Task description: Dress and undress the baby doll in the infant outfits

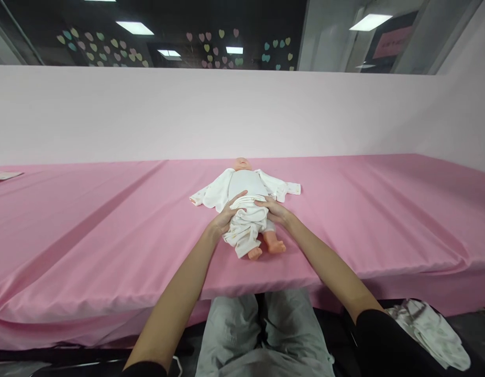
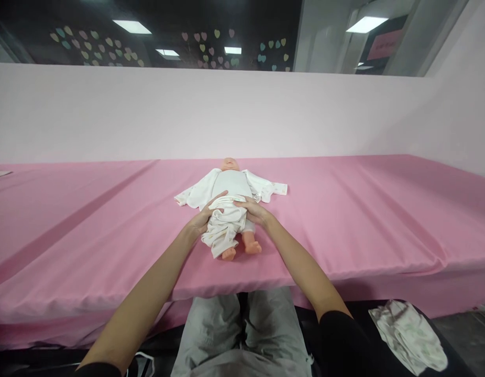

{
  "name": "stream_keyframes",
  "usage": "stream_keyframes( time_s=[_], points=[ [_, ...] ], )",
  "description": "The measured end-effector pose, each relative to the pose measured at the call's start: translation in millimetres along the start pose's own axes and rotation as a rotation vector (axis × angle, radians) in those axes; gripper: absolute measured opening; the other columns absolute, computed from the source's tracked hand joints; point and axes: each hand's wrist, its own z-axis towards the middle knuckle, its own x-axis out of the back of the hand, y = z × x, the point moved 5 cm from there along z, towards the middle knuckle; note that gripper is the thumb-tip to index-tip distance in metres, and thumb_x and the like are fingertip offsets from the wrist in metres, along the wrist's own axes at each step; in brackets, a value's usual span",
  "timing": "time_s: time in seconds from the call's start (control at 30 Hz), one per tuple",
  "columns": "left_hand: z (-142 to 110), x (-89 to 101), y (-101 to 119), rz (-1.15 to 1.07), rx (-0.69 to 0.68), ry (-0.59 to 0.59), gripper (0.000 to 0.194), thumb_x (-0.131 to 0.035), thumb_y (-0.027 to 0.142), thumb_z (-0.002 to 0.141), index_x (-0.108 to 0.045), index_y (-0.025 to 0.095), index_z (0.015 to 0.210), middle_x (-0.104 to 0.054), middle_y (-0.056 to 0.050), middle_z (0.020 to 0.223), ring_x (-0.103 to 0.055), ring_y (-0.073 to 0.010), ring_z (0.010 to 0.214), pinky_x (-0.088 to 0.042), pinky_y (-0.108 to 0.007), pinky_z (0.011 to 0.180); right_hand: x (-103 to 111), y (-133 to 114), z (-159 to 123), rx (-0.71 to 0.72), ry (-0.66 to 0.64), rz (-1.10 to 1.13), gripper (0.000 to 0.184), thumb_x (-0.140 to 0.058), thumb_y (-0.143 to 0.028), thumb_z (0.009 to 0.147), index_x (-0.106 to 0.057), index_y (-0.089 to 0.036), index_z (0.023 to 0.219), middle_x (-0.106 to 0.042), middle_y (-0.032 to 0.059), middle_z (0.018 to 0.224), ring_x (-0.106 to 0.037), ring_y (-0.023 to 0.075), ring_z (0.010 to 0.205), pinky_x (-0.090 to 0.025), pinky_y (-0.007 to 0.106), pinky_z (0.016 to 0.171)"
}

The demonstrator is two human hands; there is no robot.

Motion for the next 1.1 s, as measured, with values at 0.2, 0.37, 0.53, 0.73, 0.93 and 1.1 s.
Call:
stream_keyframes(
  time_s=[0.2, 0.37, 0.53, 0.73, 0.93, 1.1],
  points=[
    [6, 3.0, -2, -0.012, -0.006, 0.021, 0.08, -0.075, 0.013, 0.06, -0.041, 0.024, 0.132, -0.057, -0.009, 0.123, -0.062, -0.0181, 0.096, -0.053, -0.026, 0.075, 5, 2, 3, 0.01, -0.011, -0.024, 0.034, -0.074, -0.02, 0.062, -0.064, -0.015, 0.094, -0.07, 0.0058, 0.091, -0.064, 0.018, 0.086, -0.051, 0.029, 0.076],
    [9, 1.3, -5, 0.053, 0.034, 0.0, 0.067, -0.077, 0.022, 0.062, -0.052, 0.019, 0.124, -0.063, -0.01, 0.112, -0.064, -0.0184, 0.086, -0.052, -0.026, 0.071, 2, -1, 1, 0.012, -0.02, 0.003, 0.036, -0.073, -0.023, 0.065, -0.064, -0.015, 0.099, -0.07, 0.0052, 0.09, -0.064, 0.0159, 0.081, -0.05, 0.026, 0.075],
    [11, 1.3, -8, 0.122, 0.087, 0.001, 0.057, -0.076, 0.034, 0.064, -0.06, 0.011, 0.114, -0.069, -0.012, 0.096, -0.065, -0.0199, 0.076, -0.051, -0.026, 0.065, 2, -2, -1, 0.006, -0.013, 0.049, 0.039, -0.07, -0.023, 0.067, -0.062, -0.016, 0.105, -0.069, 0.0042, 0.091, -0.063, 0.0138, 0.08, -0.049, 0.024, 0.076],
    [11, 0.7, -7, 0.037, 0.063, -0.01, 0.058, -0.071, 0.036, 0.07, -0.054, 0.017, 0.122, -0.063, -0.012, 0.115, -0.063, -0.022, 0.095, -0.051, -0.028, 0.078, 3, 0, -2, 0.055, -0.037, 0.068, 0.045, -0.072, -0.022, 0.066, -0.06, -0.018, 0.109, -0.069, 0.0031, 0.093, -0.063, 0.0143, 0.083, -0.05, 0.025, 0.077],
    [4, -3.9, -1, 0.032, 0.018, -0.076, 0.081, -0.08, 0.021, 0.054, -0.048, 0.021, 0.128, -0.061, -0.011, 0.117, -0.058, -0.0271, 0.106, -0.049, -0.033, 0.087, 0, -3, -2, 0.057, -0.048, 0.036, 0.044, -0.07, -0.024, 0.069, -0.059, -0.021, 0.112, -0.067, 0.0035, 0.1, -0.062, 0.0146, 0.089, -0.05, 0.024, 0.078],
    [2, -5.4, 2, 0.124, 0.065, -0.024, 0.079, -0.077, 0.015, 0.056, -0.046, 0.021, 0.129, -0.065, -0.01, 0.111, -0.06, -0.0265, 0.102, -0.049, -0.034, 0.085, -1, -5, -2, 0.024, -0.056, 0.011, 0.047, -0.07, -0.023, 0.069, -0.058, -0.021, 0.114, -0.067, 0.0034, 0.103, -0.062, 0.0142, 0.089, -0.049, 0.024, 0.078]
  ],
)
